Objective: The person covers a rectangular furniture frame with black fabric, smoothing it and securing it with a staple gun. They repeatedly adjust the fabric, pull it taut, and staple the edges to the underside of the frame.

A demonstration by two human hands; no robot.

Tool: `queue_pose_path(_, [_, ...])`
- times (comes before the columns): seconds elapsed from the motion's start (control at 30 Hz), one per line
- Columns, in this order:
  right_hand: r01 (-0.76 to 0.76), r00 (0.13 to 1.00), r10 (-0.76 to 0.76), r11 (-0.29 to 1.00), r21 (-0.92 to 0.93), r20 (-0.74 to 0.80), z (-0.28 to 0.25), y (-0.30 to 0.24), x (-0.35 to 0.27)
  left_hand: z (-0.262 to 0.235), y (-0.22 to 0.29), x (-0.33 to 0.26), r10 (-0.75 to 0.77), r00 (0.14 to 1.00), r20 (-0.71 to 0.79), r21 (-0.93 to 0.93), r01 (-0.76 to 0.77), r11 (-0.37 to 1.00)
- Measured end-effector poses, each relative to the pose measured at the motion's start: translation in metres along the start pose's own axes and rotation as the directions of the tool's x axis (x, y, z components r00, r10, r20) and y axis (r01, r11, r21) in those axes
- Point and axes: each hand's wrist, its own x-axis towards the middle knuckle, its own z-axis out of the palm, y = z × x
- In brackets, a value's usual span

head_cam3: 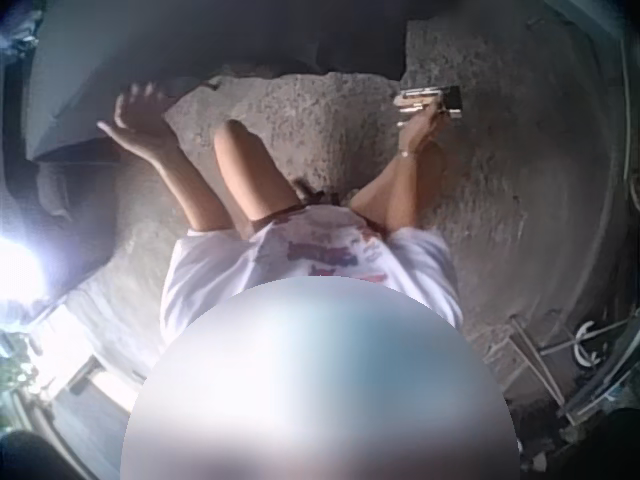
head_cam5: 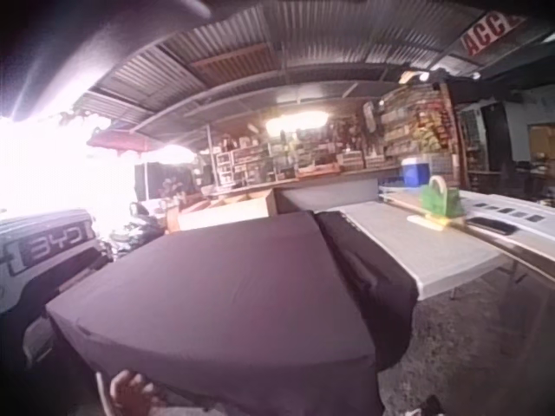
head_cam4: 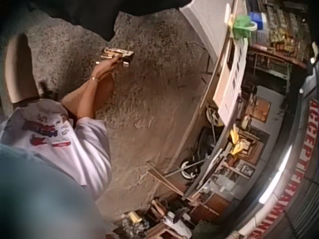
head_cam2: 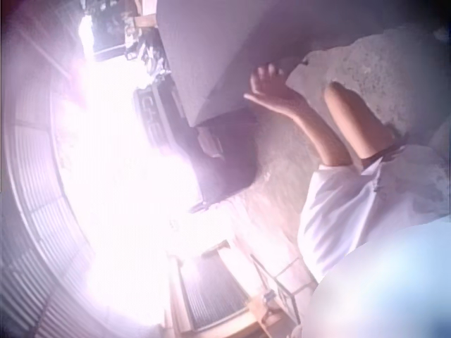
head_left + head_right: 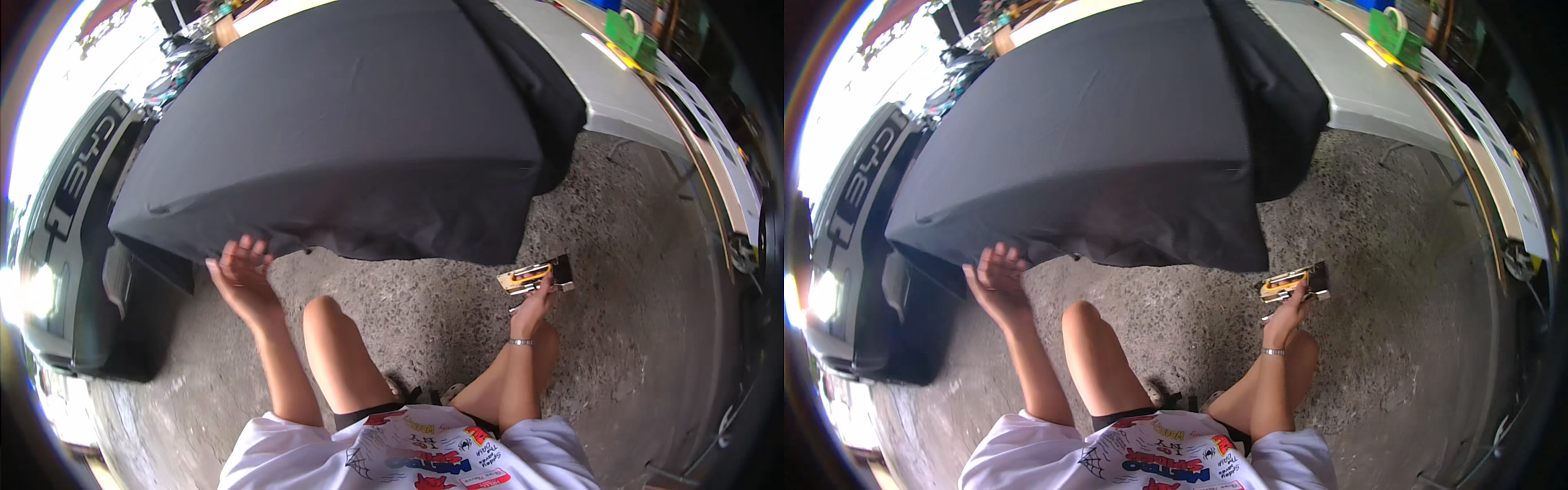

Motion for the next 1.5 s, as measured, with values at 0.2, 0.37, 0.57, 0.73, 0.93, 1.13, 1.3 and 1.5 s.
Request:
queue_pose_path(0.2, [0.025,1.0,-0.025,0.999,0.025,0.009,0.003,-0.011,-0.006,0.047,0.059,0.064,-0.129,0.914,0.384,0.106,0.095,0.99])
queue_pose_path(0.37, [0.282,0.959,-0.28,0.948,-0.146,0.038,0.003,-0.022,-0.011,0.06,0.067,0.088,-0.23,0.897,0.377,0.093,0.211,0.973])
queue_pose_path(0.57, [0.814,0.581,-0.725,0.533,-0.233,0.37,0.026,-0.148,-0.01,0.063,0.07,0.082,-0.235,0.876,0.421,-0.081,0.294,0.952])
queue_pose_path(0.73, [0.879,0.4,-0.723,0.129,-0.46,0.563,0.076,-0.297,-0.007,0.071,0.069,0.077,-0.27,0.89,0.366,-0.114,0.331,0.937])
queue_pose_path(0.93, [0.685,0.299,-0.584,-0.419,-0.596,0.754,0.165,-0.363,0.049,0.091,0.075,0.03,-0.263,0.893,0.366,-0.109,0.321,0.941])
queue_pose_path(1.13, [0.57,0.491,-0.363,-0.554,-0.607,0.792,0.206,-0.358,0.097,0.091,0.059,0.014,-0.287,0.836,0.467,0.042,0.303,0.952])
queue_pose_path(1.3, [0.582,0.537,-0.295,-0.549,-0.6,0.79,0.216,-0.358,0.113,0.091,0.058,0.011,-0.256,0.846,0.469,0.027,0.275,0.961])
queue_pose_path(1.5, [0.574,0.556,-0.215,-0.599,-0.558,0.803,0.222,-0.357,0.109,0.091,0.06,0.009,-0.239,0.876,0.418,-0.013,0.269,0.963])
